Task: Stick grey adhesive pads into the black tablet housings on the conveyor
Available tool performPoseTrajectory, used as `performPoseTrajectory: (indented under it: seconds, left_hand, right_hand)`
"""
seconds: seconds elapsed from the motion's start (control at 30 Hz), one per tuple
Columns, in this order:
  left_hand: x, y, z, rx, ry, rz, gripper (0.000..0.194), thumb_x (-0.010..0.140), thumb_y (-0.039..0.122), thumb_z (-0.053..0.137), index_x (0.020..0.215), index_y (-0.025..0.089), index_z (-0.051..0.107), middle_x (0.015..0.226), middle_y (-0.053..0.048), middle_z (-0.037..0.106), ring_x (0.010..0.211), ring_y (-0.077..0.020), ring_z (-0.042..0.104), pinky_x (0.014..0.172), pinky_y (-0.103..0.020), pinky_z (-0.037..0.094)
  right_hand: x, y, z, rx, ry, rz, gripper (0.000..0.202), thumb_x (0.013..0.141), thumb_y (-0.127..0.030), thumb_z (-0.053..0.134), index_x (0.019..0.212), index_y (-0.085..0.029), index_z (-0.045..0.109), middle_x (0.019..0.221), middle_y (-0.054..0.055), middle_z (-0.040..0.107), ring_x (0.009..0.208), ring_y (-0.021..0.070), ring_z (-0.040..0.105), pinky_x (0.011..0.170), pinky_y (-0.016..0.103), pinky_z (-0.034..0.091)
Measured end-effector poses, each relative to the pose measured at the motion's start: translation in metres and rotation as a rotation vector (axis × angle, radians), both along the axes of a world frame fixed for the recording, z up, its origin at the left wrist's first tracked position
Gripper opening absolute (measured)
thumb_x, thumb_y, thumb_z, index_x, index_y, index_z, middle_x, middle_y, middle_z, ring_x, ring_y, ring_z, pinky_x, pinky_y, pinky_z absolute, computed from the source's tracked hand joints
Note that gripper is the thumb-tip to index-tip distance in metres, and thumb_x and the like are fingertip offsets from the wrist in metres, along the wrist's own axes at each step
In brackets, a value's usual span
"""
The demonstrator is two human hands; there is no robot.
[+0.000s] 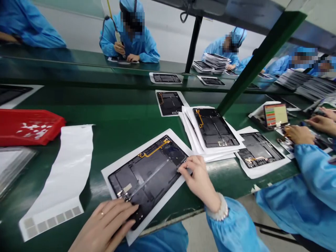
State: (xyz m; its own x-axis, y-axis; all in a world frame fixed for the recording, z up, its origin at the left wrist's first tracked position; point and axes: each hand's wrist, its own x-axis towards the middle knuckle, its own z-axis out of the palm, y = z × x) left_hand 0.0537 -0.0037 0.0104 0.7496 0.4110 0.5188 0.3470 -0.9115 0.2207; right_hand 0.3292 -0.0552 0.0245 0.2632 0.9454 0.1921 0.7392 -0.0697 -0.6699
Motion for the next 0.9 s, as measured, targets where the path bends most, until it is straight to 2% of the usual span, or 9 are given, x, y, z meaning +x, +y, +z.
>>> performPoseTrajectory:
  seconds: [0.1, 0.2, 0.5, 0.63, 0.73, 0.83, 0.9]
  left_hand:
    - [-0.006, 0.001, -0.005, 0.008, 0.049, -0.004, 0.033, 0.100, 0.026, 0.034, 0.100, 0.022, 0.067, 0.091, 0.000, 0.070, 0.084, -0.0149, 0.062, 0.080, -0.027, 0.043]
    - [-0.007, 0.001, -0.007, 0.026, 0.073, -0.006, 0.034, 0.100, 0.028, 0.033, 0.100, 0.022, 0.067, 0.092, 0.000, 0.070, 0.085, -0.0147, 0.062, 0.079, -0.027, 0.044]
    - [-0.007, 0.002, -0.007, 0.005, 0.096, -0.009, 0.035, 0.100, 0.028, 0.032, 0.101, 0.024, 0.067, 0.091, 0.000, 0.070, 0.084, -0.0150, 0.062, 0.078, -0.027, 0.045]
    - [-0.007, 0.001, -0.007, 0.013, 0.116, -0.013, 0.036, 0.100, 0.028, 0.031, 0.102, 0.023, 0.067, 0.092, -0.001, 0.069, 0.085, -0.0156, 0.062, 0.079, -0.027, 0.045]
    - [-0.009, 0.002, -0.006, 0.022, 0.104, -0.009, 0.036, 0.100, 0.030, 0.031, 0.103, 0.023, 0.067, 0.094, -0.001, 0.069, 0.087, -0.0154, 0.062, 0.080, -0.026, 0.046]
    - [-0.015, 0.005, -0.007, 0.020, 0.091, -0.026, 0.034, 0.100, 0.031, 0.033, 0.102, 0.024, 0.066, 0.097, -0.001, 0.068, 0.092, -0.0149, 0.062, 0.082, -0.024, 0.047]
    - [-0.018, 0.007, -0.009, 0.015, 0.092, -0.053, 0.032, 0.099, 0.028, 0.034, 0.098, 0.026, 0.066, 0.097, 0.000, 0.068, 0.095, -0.0144, 0.061, 0.084, -0.022, 0.047]
  right_hand:
    - [0.018, 0.005, -0.003, -0.177, -0.192, 0.029, 0.014, 0.084, -0.022, 0.057, 0.073, -0.021, 0.065, 0.086, 0.006, 0.059, 0.095, 0.0240, 0.048, 0.086, 0.041, 0.037]
    - [0.017, 0.011, 0.000, -0.310, -0.272, 0.109, 0.014, 0.084, -0.018, 0.056, 0.074, -0.021, 0.066, 0.089, 0.005, 0.060, 0.097, 0.0236, 0.047, 0.086, 0.040, 0.037]
    - [0.015, 0.027, 0.020, -0.450, -0.485, 0.330, 0.011, 0.086, -0.017, 0.056, 0.077, -0.019, 0.063, 0.087, 0.006, 0.061, 0.093, 0.0225, 0.048, 0.083, 0.036, 0.038]
    - [0.005, 0.030, 0.025, -0.515, -0.687, 0.301, 0.006, 0.085, -0.019, 0.058, 0.080, -0.016, 0.060, 0.091, 0.010, 0.062, 0.092, 0.0251, 0.050, 0.080, 0.038, 0.039]
    - [0.003, 0.032, 0.025, -0.506, -0.724, 0.268, 0.007, 0.082, -0.021, 0.064, 0.081, -0.016, 0.060, 0.089, 0.010, 0.062, 0.093, 0.0258, 0.052, 0.079, 0.037, 0.039]
    - [0.016, 0.039, 0.024, -0.484, -0.681, 0.278, 0.013, 0.078, -0.027, 0.070, 0.078, -0.018, 0.060, 0.083, 0.006, 0.063, 0.086, 0.0219, 0.055, 0.075, 0.032, 0.041]
    - [0.029, 0.048, 0.024, -0.455, -0.670, 0.225, 0.014, 0.083, -0.032, 0.065, 0.084, -0.019, 0.061, 0.084, 0.005, 0.063, 0.083, 0.0195, 0.056, 0.074, 0.029, 0.041]
